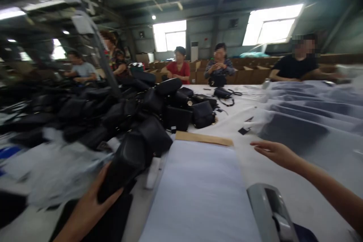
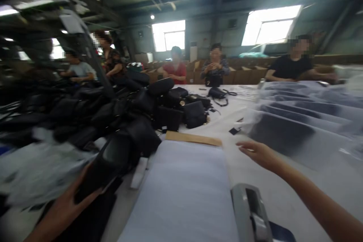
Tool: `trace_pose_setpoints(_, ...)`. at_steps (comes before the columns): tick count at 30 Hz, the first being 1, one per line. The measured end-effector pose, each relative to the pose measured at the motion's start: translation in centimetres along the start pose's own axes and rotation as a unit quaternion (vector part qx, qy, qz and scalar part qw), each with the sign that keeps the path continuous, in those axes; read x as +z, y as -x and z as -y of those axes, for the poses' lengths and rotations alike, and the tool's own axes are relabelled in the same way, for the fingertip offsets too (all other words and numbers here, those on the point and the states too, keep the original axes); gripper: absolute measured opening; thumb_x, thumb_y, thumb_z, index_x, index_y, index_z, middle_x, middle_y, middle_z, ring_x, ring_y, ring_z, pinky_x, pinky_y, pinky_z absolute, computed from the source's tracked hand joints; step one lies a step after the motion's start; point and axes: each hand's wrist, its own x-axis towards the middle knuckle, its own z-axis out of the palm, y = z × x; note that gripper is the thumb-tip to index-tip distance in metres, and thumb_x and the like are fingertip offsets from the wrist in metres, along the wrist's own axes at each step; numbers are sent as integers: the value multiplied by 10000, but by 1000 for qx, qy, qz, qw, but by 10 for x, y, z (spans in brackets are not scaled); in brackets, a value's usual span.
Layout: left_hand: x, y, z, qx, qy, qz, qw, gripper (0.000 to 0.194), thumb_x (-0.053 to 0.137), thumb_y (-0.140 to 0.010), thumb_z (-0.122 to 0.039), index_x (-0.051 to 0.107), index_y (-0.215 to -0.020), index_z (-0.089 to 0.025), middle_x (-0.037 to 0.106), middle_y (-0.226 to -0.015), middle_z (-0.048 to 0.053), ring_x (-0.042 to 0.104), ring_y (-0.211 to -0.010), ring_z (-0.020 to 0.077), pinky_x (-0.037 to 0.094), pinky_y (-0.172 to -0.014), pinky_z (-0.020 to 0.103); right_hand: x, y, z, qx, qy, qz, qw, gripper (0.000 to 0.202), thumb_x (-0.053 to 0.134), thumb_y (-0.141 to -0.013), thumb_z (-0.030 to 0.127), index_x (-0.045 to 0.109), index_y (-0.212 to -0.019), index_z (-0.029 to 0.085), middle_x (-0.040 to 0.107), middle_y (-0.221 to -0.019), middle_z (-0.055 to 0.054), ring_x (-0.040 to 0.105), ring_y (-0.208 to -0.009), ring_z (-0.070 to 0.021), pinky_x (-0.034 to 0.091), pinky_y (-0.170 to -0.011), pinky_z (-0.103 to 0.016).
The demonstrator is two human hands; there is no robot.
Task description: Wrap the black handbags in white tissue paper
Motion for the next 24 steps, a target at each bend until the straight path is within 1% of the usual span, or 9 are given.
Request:
trace_pose_setpoints(3, -18, 6, 23, -48, 99, 51, 993, 776, 585, -879, -512, 218, -1534, -315, 475, -1491, 75, 468, -1350, 326, 431, -1090, 519, 31, 20, 80, -65, -35, 100, 992, 411, 591, -818, 586, 735, -1120, 347, 681, -1245, -42, 605, -1187, -332, 464, -1049, -446)
trace_pose_setpoints(5, -24, -1, 29, -59, 167, 53, 983, 773, 559, -895, -516, 214, -1542, -274, 412, -1537, 92, 387, -1410, 300, 334, -1159, 490, 65, 41, 145, -103, -85, 179, 975, 419, 589, -844, 565, 709, -1176, 338, 652, -1297, -35, 580, -1228, -309, 470, -1056, -429)
trace_pose_setpoints(7, -26, -5, 30, -52, 218, 44, 974, 756, 551, -903, -506, 221, -1540, -270, 382, -1556, 96, 357, -1429, 276, 292, -1178, 474, 108, 61, 212, -133, -165, 228, 950, 482, 595, -857, 541, 653, -1269, 298, 631, -1328, -55, 577, -1236, -295, 456, -1074, -447)
trace_pose_setpoints(10, -18, 0, 23, -26, 238, 44, 970, 794, 593, -882, -481, 213, -1540, -252, 343, -1573, 117, 330, -1443, 268, 273, -1183, 472, 179, 83, 297, -105, -338, 246, 902, 735, 748, -750, 499, 511, -1407, 269, 608, -1353, -100, 563, -1252, -286, 449, -1068, -476)
trace_pose_setpoints(12, -6, 11, 13, 1, 204, 39, 978, 867, 659, -830, -464, 221, -1537, -219, 283, -1595, 141, 269, -1468, 285, 252, -1188, 482, 222, 92, 339, -57, -497, 217, 838, 837, 780, -739, 474, 412, -1464, 275, 571, -1396, -114, 540, -1278, -267, 445, -1066, -461)
trace_pose_setpoints(15, 18, 30, -7, 27, 132, 23, 991, 880, 685, -805, -400, 236, -1534, -200, 196, -1621, 155, 175, -1492, 320, 244, -1185, 501, 270, 101, 382, 38, -656, 124, 744, 796, 786, -741, 466, 432, -1430, 284, 611, -1353, -86, 564, -1252, -256, 491, -1024, -432)
trace_pose_setpoints(17, 31, 40, -20, 26, 98, 7, 995, 850, 670, -808, -314, 242, -1535, -210, 176, -1628, 147, 143, -1497, 330, 229, -1186, 516, 290, 105, 399, 89, -697, 65, 709, 747, 825, -695, 436, 518, -1351, 256, 661, -1280, -71, 592, -1218, -254, 506, -1017, -405)
trace_pose_setpoints(20, 39, 49, -34, 22, 83, -6, 996, 802, 609, -821, -201, 247, -1536, -167, 163, -1628, 164, 127, -1500, 326, 216, -1191, 519, 307, 104, 412, 125, -715, 13, 688, 665, 871, -623, 377, 620, -1217, 213, 703, -1206, -68, 637, -1152, -258, 524, -1003, -374)
trace_pose_setpoints(24, 25, 51, -30, 74, 150, 26, 986, 749, 655, -781, -208, 388, -1479, -159, 219, -1614, 159, 170, -1491, 337, 254, -1186, 512, 307, 99, 405, 177, -696, -14, 696, 574, 880, -591, 375, 683, -1087, 163, 743, -1096, -87, 676, -1075, -287, 565, -948, -386)
